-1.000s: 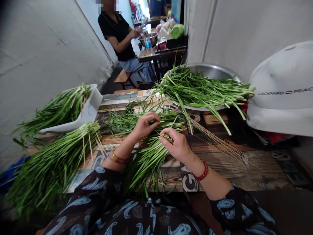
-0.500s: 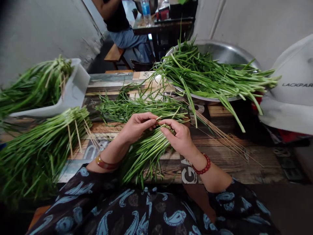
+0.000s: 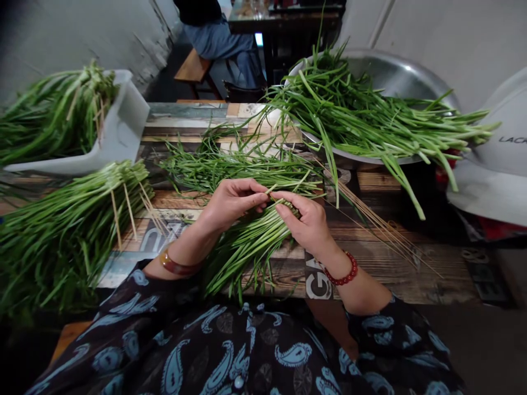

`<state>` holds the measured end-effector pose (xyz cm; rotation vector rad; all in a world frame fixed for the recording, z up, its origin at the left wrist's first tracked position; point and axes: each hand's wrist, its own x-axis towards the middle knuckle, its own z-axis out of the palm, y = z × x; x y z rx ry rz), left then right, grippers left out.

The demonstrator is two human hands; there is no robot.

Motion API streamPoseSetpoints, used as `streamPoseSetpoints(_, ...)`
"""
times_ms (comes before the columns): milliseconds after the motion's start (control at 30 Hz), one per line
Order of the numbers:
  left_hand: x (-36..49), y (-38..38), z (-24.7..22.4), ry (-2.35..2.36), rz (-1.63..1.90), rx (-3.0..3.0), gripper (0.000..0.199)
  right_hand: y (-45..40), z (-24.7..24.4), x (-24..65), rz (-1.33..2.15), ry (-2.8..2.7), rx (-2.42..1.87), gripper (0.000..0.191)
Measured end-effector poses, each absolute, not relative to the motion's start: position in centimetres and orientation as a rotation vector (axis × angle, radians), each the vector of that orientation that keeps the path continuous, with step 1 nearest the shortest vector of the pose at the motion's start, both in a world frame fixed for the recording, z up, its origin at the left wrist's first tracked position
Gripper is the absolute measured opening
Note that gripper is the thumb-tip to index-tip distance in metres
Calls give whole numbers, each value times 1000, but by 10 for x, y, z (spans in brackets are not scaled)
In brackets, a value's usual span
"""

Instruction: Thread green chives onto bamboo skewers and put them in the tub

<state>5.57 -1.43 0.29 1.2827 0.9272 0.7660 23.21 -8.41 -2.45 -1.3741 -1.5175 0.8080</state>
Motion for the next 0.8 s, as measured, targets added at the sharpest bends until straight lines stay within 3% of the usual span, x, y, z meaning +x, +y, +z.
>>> streamPoseSetpoints(467, 54, -11, -6, 943, 855, 1653, 13, -81, -31, 232, 844, -1503, -1363, 24)
streamPoseSetpoints(667, 53, -10, -6, 976, 879, 1907, 9, -80, -45, 229, 844, -1439, -1303, 41)
streamPoseSetpoints(800, 53, -11, -8, 991, 867, 2009, 9, -80, -43, 227, 855, -1456, -1296, 41)
